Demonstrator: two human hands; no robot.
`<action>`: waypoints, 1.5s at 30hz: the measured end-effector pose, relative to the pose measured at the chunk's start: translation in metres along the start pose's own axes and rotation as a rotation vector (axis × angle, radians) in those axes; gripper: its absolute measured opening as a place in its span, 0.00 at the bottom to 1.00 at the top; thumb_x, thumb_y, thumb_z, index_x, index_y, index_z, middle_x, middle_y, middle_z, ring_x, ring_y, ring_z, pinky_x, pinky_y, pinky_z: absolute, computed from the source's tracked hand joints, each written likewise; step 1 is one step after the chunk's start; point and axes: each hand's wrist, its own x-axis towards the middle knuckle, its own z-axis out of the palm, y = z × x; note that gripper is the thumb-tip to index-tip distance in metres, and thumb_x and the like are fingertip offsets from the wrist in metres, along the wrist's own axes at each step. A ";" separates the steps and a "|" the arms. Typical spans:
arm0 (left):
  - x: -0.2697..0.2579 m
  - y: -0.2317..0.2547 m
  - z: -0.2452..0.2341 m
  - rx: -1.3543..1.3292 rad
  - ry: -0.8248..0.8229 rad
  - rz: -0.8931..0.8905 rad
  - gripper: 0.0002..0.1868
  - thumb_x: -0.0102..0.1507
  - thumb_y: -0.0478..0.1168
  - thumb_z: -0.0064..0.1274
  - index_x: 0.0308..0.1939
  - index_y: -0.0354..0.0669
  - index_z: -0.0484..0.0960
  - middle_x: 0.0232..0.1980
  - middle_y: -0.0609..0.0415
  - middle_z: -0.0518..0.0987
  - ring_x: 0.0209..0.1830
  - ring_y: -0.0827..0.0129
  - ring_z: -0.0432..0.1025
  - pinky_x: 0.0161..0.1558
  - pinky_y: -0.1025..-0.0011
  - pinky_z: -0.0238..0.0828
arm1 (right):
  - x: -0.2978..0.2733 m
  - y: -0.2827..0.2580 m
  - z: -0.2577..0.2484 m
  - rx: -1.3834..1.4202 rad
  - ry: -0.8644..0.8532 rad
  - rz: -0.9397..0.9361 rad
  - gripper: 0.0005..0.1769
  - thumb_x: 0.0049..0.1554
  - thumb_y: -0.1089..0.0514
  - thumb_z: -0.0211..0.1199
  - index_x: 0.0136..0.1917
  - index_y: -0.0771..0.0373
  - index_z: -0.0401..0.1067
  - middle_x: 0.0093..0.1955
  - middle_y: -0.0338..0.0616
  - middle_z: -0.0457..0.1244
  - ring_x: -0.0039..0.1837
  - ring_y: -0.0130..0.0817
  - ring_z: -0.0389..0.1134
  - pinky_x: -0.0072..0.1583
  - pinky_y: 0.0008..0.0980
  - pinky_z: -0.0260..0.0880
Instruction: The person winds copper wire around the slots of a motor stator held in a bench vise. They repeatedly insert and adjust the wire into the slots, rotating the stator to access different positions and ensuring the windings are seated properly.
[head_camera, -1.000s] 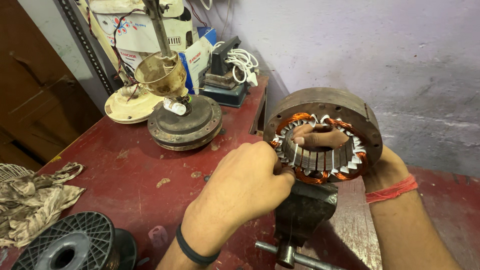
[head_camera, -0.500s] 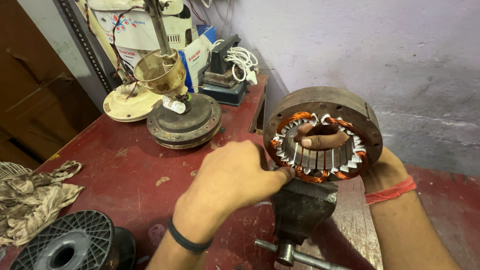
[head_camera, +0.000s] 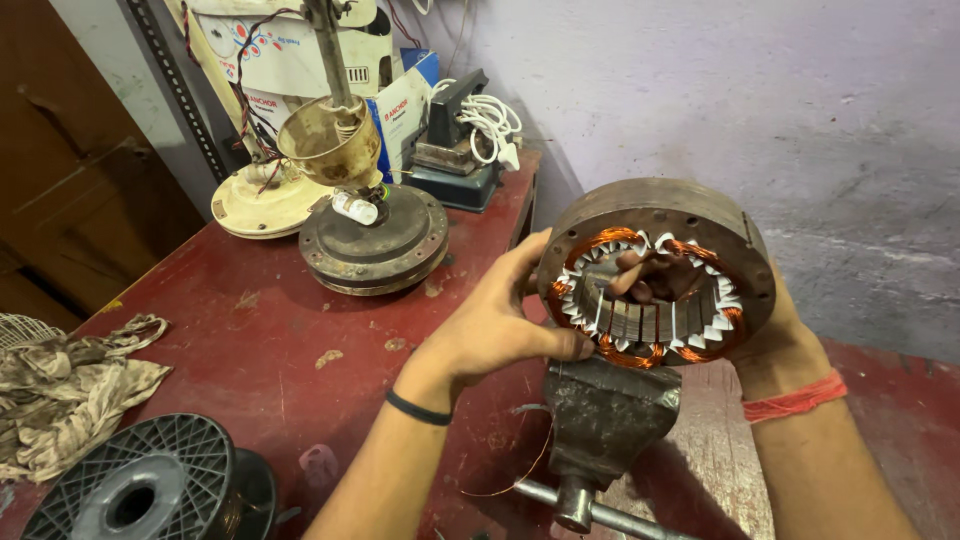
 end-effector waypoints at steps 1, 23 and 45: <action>0.000 -0.004 0.000 -0.055 -0.012 -0.016 0.46 0.47 0.28 0.69 0.71 0.36 0.72 0.62 0.54 0.77 0.65 0.64 0.69 0.69 0.63 0.65 | 0.001 0.000 0.001 -0.017 -0.036 0.009 0.24 0.71 0.55 0.53 0.71 0.76 0.68 0.64 0.67 0.66 0.64 0.56 0.71 0.64 0.56 0.73; -0.003 -0.020 -0.003 -0.066 -0.067 -0.075 0.50 0.53 0.32 0.67 0.77 0.37 0.61 0.71 0.52 0.71 0.74 0.65 0.62 0.76 0.64 0.56 | 0.004 0.000 -0.011 -0.062 0.111 0.174 0.24 0.69 0.56 0.56 0.70 0.78 0.68 0.63 0.61 0.66 0.64 0.49 0.69 0.65 0.49 0.72; -0.006 -0.024 0.001 -0.142 -0.037 -0.098 0.40 0.53 0.28 0.63 0.70 0.41 0.68 0.62 0.57 0.74 0.66 0.69 0.67 0.67 0.66 0.65 | -0.018 -0.004 0.032 -0.467 0.047 -0.002 0.64 0.49 0.16 0.60 0.72 0.76 0.62 0.63 0.69 0.65 0.66 0.58 0.69 0.65 0.64 0.74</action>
